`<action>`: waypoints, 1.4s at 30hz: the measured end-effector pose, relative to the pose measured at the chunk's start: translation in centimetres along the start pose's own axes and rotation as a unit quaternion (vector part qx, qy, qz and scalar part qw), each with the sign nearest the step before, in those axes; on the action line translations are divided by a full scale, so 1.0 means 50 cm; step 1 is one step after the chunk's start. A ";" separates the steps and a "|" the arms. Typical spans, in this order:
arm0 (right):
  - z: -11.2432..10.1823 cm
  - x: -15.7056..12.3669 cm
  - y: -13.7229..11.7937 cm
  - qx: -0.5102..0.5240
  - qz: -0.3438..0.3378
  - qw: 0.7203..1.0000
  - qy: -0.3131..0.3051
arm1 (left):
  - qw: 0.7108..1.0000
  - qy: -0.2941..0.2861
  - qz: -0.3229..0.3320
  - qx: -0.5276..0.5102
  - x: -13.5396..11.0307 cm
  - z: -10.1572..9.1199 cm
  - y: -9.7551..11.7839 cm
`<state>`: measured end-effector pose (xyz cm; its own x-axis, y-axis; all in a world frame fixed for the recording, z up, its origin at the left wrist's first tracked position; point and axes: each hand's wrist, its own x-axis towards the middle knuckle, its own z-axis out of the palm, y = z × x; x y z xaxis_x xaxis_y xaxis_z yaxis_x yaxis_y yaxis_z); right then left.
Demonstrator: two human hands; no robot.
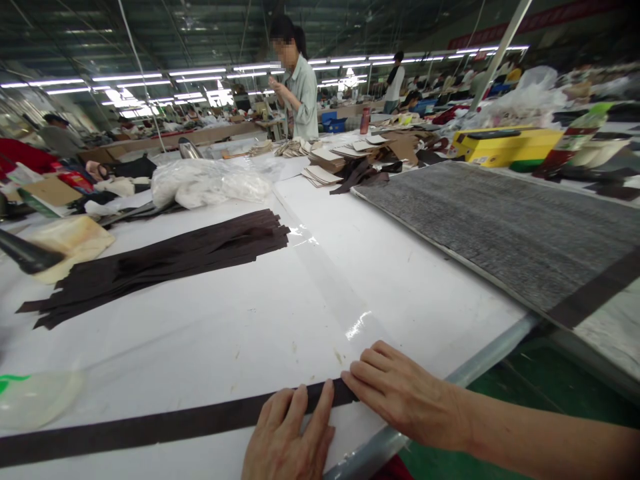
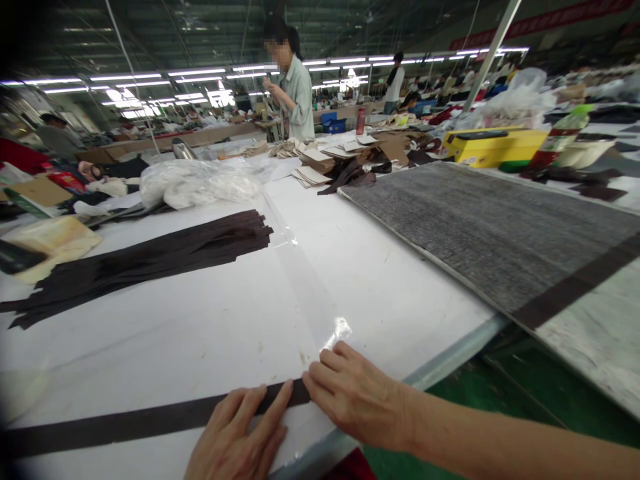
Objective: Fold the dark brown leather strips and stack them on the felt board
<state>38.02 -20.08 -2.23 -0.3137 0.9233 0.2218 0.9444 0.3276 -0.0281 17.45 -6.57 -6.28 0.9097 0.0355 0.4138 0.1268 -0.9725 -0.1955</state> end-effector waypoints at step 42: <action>0.012 0.000 -0.023 -0.098 0.056 0.986 0.122 | 0.959 0.179 -0.198 -0.097 0.008 0.016 0.068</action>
<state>36.88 -20.34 -2.81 -0.1954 0.8678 0.4568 0.9803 0.1592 0.1169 18.59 -9.69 -7.49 0.6077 0.3624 0.7067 0.3264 -0.9251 0.1938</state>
